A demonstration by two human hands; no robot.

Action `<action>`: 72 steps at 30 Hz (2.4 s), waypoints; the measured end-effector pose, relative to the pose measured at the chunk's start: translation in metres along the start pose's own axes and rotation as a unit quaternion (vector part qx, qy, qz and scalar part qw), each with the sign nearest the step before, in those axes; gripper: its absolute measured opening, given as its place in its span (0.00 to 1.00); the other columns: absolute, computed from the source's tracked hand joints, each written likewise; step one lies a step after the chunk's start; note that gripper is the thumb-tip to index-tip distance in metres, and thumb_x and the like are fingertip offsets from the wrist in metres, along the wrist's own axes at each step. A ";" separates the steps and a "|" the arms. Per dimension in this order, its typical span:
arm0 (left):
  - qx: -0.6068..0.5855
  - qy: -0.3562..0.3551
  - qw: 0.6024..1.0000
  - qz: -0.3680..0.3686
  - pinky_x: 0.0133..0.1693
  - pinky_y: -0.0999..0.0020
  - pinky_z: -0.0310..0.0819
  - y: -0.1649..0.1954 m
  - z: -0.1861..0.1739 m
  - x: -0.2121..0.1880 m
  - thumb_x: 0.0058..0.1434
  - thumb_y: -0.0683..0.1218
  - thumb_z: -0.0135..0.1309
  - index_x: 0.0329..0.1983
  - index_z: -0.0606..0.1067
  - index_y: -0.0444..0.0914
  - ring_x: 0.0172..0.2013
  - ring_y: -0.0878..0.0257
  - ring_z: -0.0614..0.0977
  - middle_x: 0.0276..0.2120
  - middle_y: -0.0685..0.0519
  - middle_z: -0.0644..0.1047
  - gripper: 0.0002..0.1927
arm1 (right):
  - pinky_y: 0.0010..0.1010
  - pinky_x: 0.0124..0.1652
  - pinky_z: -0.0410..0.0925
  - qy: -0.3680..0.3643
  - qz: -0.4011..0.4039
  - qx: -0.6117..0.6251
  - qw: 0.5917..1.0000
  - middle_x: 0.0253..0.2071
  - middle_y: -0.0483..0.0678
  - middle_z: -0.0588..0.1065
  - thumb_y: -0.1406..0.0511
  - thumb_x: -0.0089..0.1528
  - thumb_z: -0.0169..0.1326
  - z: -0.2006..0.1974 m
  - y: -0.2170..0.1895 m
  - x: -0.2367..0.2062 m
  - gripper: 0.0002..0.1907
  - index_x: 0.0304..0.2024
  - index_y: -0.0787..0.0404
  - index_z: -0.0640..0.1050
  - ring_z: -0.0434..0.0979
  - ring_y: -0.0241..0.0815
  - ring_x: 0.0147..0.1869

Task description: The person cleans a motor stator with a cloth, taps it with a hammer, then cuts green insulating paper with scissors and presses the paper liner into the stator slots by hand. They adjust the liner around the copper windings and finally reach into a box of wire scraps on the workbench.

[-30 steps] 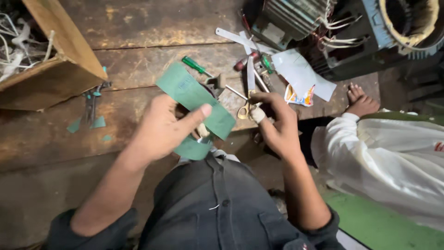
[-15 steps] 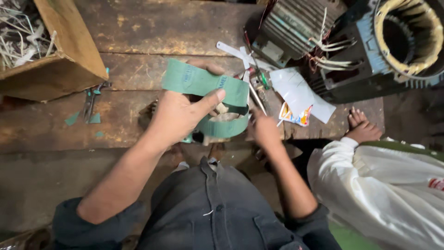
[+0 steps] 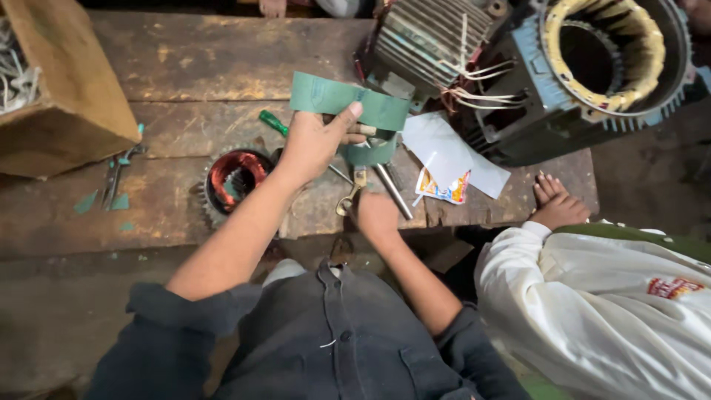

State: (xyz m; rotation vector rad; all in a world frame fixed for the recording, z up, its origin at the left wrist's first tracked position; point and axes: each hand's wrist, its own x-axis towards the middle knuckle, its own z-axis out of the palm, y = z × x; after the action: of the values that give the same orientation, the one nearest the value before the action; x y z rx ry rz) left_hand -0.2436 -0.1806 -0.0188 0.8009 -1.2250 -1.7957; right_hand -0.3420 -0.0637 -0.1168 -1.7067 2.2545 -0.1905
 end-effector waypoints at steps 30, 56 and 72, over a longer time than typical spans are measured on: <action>0.180 0.216 0.956 0.079 0.32 0.72 0.78 -0.003 0.026 0.043 0.65 0.51 0.58 0.44 0.78 0.32 0.29 0.67 0.82 0.32 0.51 0.83 0.16 | 0.24 0.48 0.64 -0.127 -0.094 0.564 0.810 0.43 0.42 0.73 0.55 0.68 0.48 0.018 0.114 -0.077 0.21 0.54 0.65 0.74 0.71 0.34 0.47; 0.126 0.012 0.989 0.076 0.47 0.70 0.74 -0.033 0.013 0.029 0.66 0.43 0.51 0.55 0.76 0.33 0.43 0.69 0.78 0.43 0.56 0.79 0.15 | 0.22 0.29 0.61 -0.016 0.008 0.591 0.807 0.27 0.40 0.72 0.57 0.68 0.59 -0.002 0.114 -0.021 0.16 0.34 0.62 0.75 0.68 0.27 0.30; 0.050 0.087 0.984 0.148 0.40 0.78 0.76 -0.018 0.001 -0.025 0.62 0.39 0.61 0.73 0.53 0.38 0.39 0.73 0.82 0.38 0.54 0.81 0.40 | 0.23 0.33 0.66 -0.049 -0.111 0.569 0.814 0.33 0.41 0.73 0.50 0.64 0.59 -0.019 0.080 -0.066 0.23 0.41 0.64 0.77 0.71 0.29 0.34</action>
State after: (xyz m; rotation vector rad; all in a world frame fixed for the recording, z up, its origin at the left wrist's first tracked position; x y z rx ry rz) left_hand -0.2376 -0.1548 -0.0341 0.7697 -1.2533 -1.4039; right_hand -0.4047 0.0207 -0.1111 -1.1825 1.2811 -1.1857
